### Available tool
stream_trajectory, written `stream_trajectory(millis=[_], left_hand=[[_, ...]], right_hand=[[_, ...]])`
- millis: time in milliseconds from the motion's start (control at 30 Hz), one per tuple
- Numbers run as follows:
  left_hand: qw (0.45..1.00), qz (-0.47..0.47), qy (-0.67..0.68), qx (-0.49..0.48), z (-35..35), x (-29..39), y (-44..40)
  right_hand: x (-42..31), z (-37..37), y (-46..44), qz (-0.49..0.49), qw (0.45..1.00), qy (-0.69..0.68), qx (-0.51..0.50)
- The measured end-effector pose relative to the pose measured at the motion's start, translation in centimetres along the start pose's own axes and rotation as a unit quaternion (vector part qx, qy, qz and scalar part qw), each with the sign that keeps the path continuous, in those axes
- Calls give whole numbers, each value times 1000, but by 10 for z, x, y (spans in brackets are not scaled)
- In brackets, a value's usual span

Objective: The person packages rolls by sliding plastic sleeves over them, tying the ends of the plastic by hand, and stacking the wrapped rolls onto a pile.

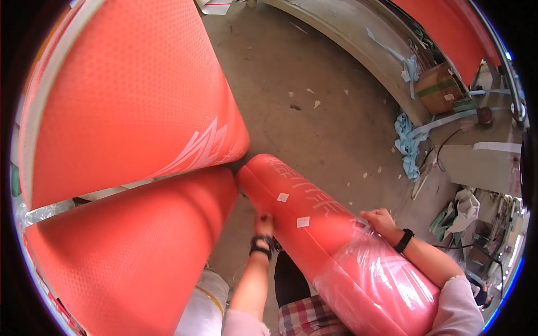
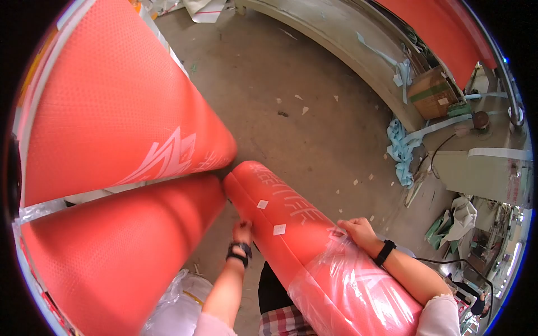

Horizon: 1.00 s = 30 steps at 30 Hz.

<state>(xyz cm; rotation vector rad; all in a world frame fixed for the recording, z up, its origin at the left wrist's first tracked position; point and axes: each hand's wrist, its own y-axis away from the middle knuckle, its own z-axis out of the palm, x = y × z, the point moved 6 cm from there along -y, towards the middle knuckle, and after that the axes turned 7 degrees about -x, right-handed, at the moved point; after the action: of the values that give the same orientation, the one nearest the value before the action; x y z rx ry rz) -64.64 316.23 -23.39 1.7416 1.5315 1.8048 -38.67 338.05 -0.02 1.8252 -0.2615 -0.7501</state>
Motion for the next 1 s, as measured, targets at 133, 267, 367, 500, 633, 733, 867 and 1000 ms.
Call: stream_trajectory(millis=[133,267,367,500,633,733,867,1000], left_hand=[[975,-64,134,-164,15,7,207],[969,-27,139,-201,33,3,302],[928,-26,148,-340,47,-10,313],[843,-66,255,-469,58,4,314],[817,-40,128,-560,88,-8,310],[878,30,34,-476,88,-18,275],[944,-49,112,-306,84,-93,217],[856,-84,511,-6,93,-189,110]], right_hand=[[11,-4,-6,-14,999,-1,-41],[5,-6,-7,-20,996,17,-82],[-3,-4,0,-56,971,202,-111],[-21,-9,0,-99,974,191,-65],[-11,-9,-21,-14,990,138,-18],[-5,-8,-49,-50,983,178,1],[-19,16,-95,-169,944,280,37],[13,64,-238,-208,958,175,91]])
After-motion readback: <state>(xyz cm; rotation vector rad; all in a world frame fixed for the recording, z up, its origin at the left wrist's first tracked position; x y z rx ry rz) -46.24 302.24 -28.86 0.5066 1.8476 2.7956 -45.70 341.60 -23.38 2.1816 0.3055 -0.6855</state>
